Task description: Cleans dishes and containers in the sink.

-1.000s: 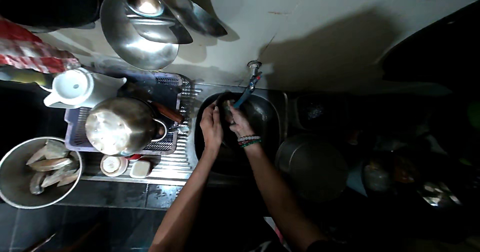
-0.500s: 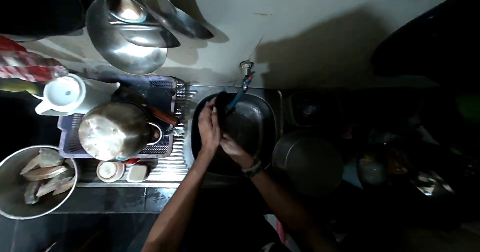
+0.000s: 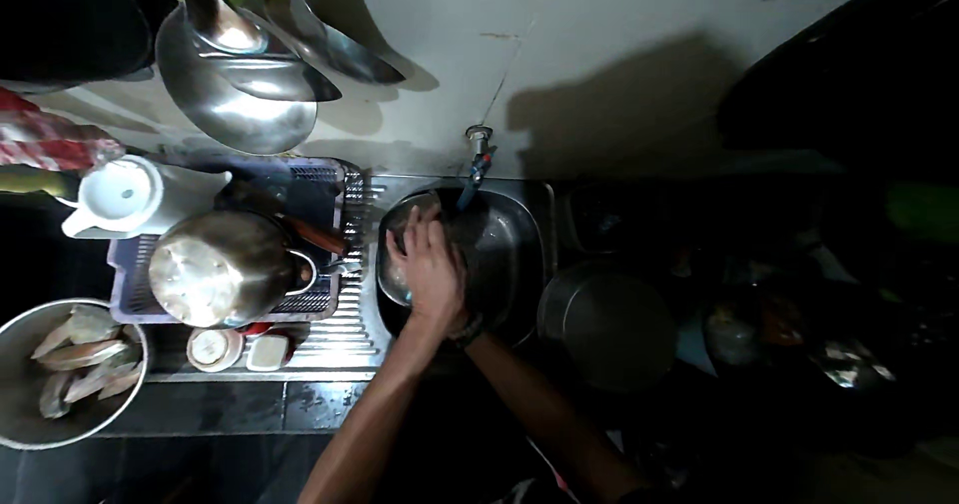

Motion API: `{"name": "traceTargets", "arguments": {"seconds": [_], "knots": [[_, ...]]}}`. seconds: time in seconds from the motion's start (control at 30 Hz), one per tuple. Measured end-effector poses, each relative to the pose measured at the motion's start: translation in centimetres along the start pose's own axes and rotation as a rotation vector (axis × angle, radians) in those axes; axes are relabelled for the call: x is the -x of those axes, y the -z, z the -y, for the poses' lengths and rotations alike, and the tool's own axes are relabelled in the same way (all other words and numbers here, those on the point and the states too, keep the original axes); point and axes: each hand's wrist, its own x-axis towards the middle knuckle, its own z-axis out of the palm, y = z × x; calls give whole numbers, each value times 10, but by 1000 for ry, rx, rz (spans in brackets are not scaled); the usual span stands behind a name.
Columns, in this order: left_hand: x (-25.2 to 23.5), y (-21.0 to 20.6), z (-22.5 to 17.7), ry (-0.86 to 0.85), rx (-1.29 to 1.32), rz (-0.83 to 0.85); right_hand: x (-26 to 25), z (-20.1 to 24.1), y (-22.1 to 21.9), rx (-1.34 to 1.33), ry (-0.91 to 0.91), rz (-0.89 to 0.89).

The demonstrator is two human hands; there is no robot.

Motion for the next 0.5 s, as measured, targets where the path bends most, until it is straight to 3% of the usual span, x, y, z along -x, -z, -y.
{"name": "traceTargets", "arguments": {"seconds": [0.03,0.1,0.23,0.33,0.43,0.5], "knots": [[-4,8,9,49,82,15,-24,-5,-2,-260,205,-111],[-10,16,28,137,294,12,-78,-1,9,-555,400,-240],[-12,-4,60,263,639,63,-118,24,40,-880,478,-446],[-12,-30,68,344,739,123,-117,24,36,-663,555,-416],[-24,-39,79,426,847,104,-107,6,32,-206,657,-176],[-25,-40,84,441,889,84,-103,3,36,-65,681,-105]]}}
